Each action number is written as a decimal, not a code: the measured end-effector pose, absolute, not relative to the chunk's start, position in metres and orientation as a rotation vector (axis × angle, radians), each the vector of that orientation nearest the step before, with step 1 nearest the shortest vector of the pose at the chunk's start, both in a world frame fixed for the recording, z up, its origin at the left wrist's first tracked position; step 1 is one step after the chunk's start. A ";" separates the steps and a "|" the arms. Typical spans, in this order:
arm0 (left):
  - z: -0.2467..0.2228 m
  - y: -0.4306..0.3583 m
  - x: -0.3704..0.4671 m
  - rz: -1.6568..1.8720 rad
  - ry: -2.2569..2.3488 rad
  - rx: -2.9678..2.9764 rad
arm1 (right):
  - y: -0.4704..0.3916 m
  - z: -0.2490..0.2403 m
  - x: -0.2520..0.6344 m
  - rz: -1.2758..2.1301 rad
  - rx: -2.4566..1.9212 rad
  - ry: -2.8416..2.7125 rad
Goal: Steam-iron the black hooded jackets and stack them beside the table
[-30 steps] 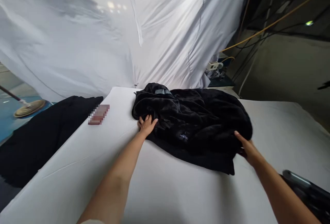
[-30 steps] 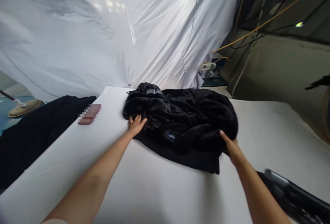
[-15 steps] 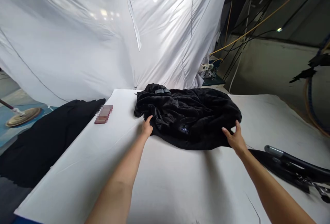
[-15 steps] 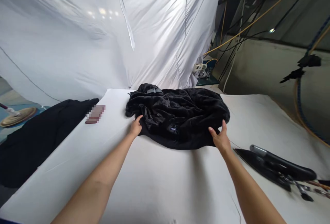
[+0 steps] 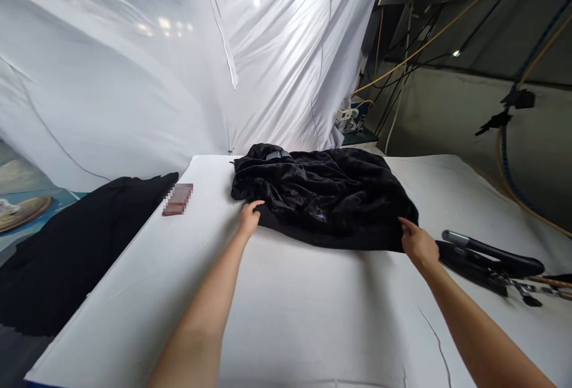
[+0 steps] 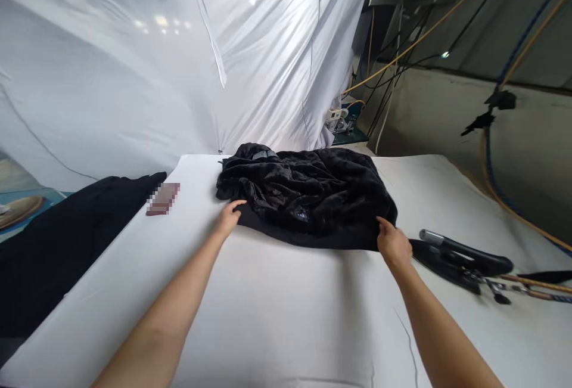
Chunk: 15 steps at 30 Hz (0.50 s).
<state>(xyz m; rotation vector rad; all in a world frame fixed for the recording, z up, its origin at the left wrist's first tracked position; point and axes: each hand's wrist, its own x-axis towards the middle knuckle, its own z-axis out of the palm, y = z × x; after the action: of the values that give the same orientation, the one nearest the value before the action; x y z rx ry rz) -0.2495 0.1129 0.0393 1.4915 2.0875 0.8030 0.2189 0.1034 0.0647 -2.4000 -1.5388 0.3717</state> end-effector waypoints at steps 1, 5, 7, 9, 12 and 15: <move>0.041 0.103 -0.257 0.767 2.105 1.576 | 0.096 0.070 0.217 0.320 -2.452 -1.523; 0.037 0.054 -0.276 0.130 2.003 1.586 | 0.060 0.057 0.215 0.449 -2.689 -1.542; 0.039 0.038 -0.268 -0.230 2.079 1.473 | 0.047 0.044 0.217 0.502 -2.719 -1.507; 0.046 0.034 -0.246 -0.374 2.288 1.518 | 0.042 0.036 0.221 0.485 -2.679 -1.466; 0.055 0.037 -0.195 -0.095 2.187 2.014 | 0.042 0.039 0.224 0.492 -2.605 -1.393; 0.051 0.035 -0.139 0.214 1.408 2.352 | 0.043 0.048 0.223 0.493 -2.610 -1.369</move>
<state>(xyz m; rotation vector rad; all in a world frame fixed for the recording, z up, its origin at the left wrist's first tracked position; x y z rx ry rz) -0.1387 0.0353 0.0507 2.3523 1.4079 0.2143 0.2227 0.0431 0.0478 -2.6099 -1.3695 0.4931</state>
